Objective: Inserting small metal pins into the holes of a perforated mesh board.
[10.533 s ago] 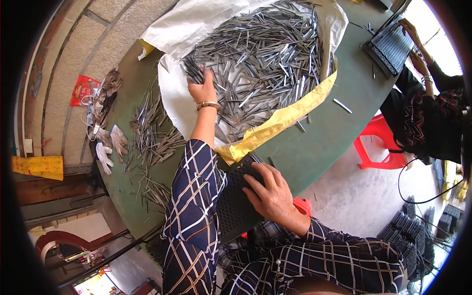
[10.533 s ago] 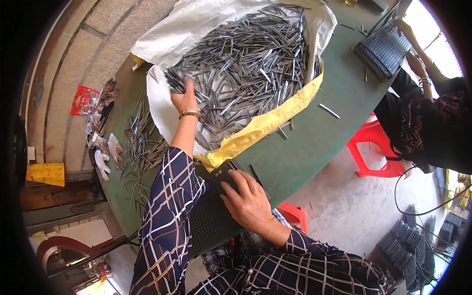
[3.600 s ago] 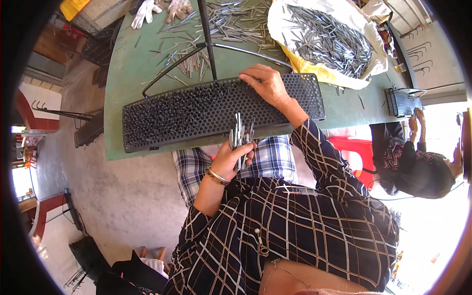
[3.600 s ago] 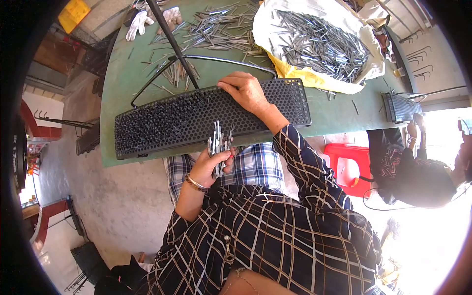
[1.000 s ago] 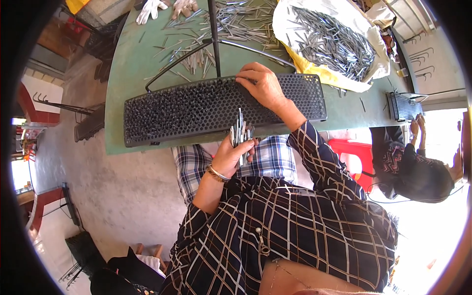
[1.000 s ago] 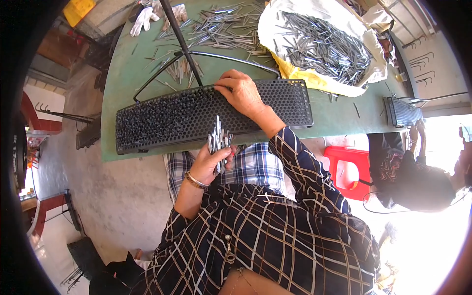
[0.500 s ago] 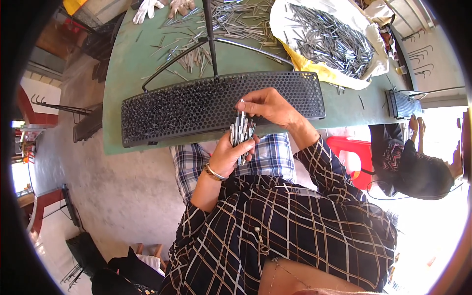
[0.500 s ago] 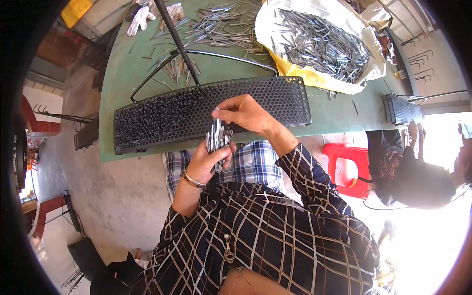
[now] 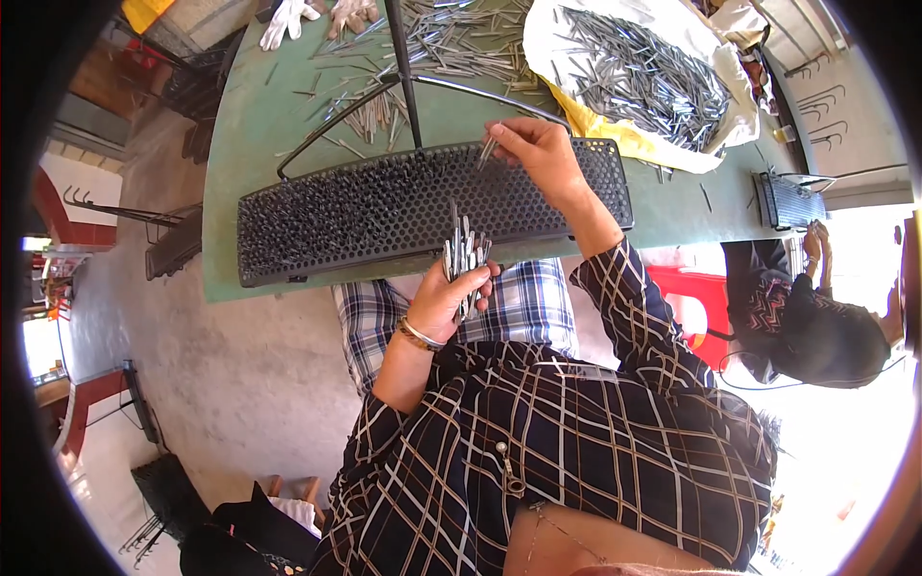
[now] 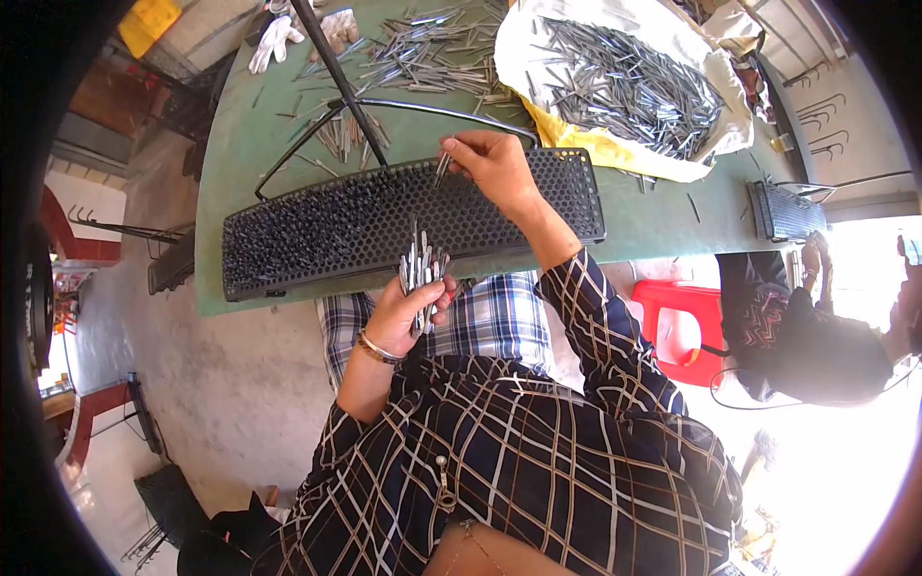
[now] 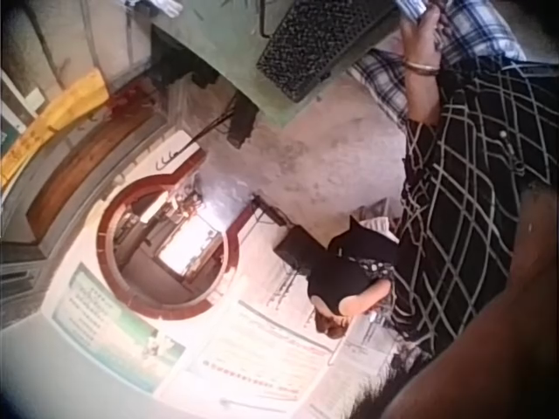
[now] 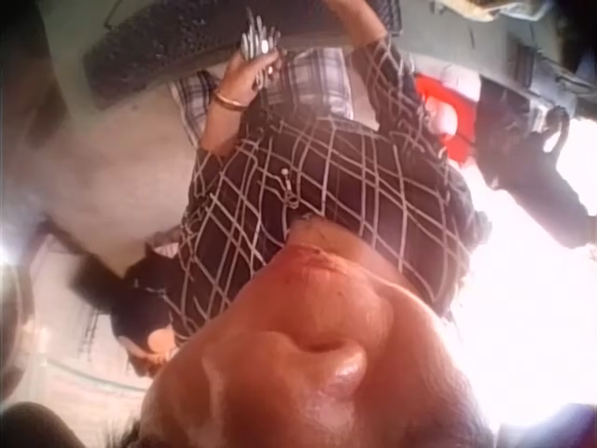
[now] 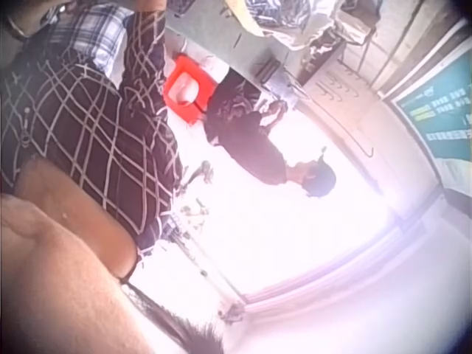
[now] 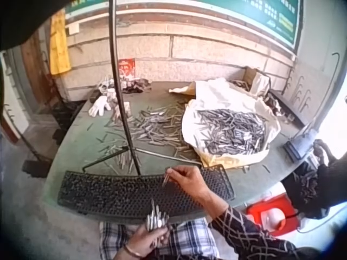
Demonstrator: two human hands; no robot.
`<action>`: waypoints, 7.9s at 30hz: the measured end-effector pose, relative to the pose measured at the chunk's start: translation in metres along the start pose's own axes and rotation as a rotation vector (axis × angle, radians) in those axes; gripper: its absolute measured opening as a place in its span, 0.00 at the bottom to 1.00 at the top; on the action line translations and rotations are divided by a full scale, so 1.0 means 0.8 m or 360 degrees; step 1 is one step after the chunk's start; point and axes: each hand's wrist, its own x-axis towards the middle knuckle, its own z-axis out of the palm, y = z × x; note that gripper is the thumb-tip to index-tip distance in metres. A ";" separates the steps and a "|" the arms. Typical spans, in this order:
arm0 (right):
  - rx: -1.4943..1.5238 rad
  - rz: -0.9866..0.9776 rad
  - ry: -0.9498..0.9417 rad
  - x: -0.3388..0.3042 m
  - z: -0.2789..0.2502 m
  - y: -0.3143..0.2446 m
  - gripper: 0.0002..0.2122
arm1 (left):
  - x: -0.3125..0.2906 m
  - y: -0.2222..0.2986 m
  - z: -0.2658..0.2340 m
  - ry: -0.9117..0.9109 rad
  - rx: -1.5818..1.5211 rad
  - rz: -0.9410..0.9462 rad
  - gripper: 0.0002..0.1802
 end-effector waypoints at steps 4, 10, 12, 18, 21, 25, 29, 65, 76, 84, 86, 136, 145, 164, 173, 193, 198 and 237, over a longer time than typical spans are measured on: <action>-0.0065 -0.0211 0.0019 0.009 0.008 0.012 0.12 | 0.001 0.000 0.001 -0.0026 -0.0011 -0.0038 0.18; -0.0617 -0.0557 0.0026 0.007 0.014 0.011 0.10 | -0.003 0.002 0.004 0.0091 -0.0057 -0.0060 0.14; -0.0598 -0.0528 0.0003 0.007 0.016 0.009 0.10 | -0.003 0.000 0.001 0.0087 -0.0053 -0.0055 0.15; -0.0668 -0.0514 -0.0066 0.008 0.014 0.007 0.10 | -0.001 -0.002 -0.006 0.0027 -0.0029 -0.0075 0.17; -0.0646 -0.0542 -0.0071 0.004 0.015 0.007 0.10 | -0.002 -0.001 -0.006 0.0045 -0.0028 -0.0085 0.17; -0.0592 -0.0530 -0.0048 0.004 0.015 0.011 0.10 | -0.005 0.000 -0.002 0.0126 -0.0054 -0.0061 0.14; -0.0738 -0.0627 -0.0036 0.003 0.016 0.011 0.10 | -0.006 0.000 -0.004 0.0107 -0.0037 -0.0075 0.14; -0.1295 -0.1305 -0.0044 0.005 0.029 0.013 0.10 | -0.007 -0.002 -0.010 0.0060 0.0000 -0.0074 0.16; -0.1352 -0.1258 0.0003 0.002 0.031 0.021 0.09 | -0.006 -0.003 -0.008 0.0120 -0.0041 -0.0081 0.11; -0.1382 -0.1237 -0.0016 -0.005 0.033 0.019 0.09 | -0.008 -0.005 -0.014 0.0075 -0.0062 -0.0070 0.13; -0.1394 -0.1235 -0.0029 -0.011 0.032 0.008 0.10 | -0.010 -0.002 -0.014 0.0039 -0.0051 -0.0074 0.16; -0.0951 -0.0848 -0.0227 0.003 0.035 0.012 0.08 | -0.021 -0.001 -0.017 0.0085 -0.0048 -0.0047 0.19; -0.1154 -0.1085 -0.0094 -0.001 0.039 0.025 0.08 | -0.019 -0.002 -0.017 0.0114 -0.0088 -0.0083 0.16; -0.0390 0.0065 -0.0701 -0.070 0.046 -0.014 0.16 | -0.020 0.015 0.003 0.0045 0.0098 0.0252 0.12; -0.0153 0.0390 -0.0679 -0.061 0.043 -0.017 0.14 | -0.022 0.015 0.000 -0.0126 0.0095 0.0091 0.12; -0.0966 -0.0678 0.0058 -0.008 0.037 -0.020 0.08 | -0.012 -0.002 -0.008 -0.0015 0.0049 -0.0001 0.11; -0.1080 -0.0959 0.0094 -0.003 0.041 -0.017 0.07 | -0.014 -0.003 -0.007 0.0018 -0.0002 0.0001 0.11; -0.1260 -0.1219 -0.0291 -0.004 0.056 -0.005 0.06 | -0.015 -0.008 -0.011 0.0026 -0.0002 -0.0027 0.12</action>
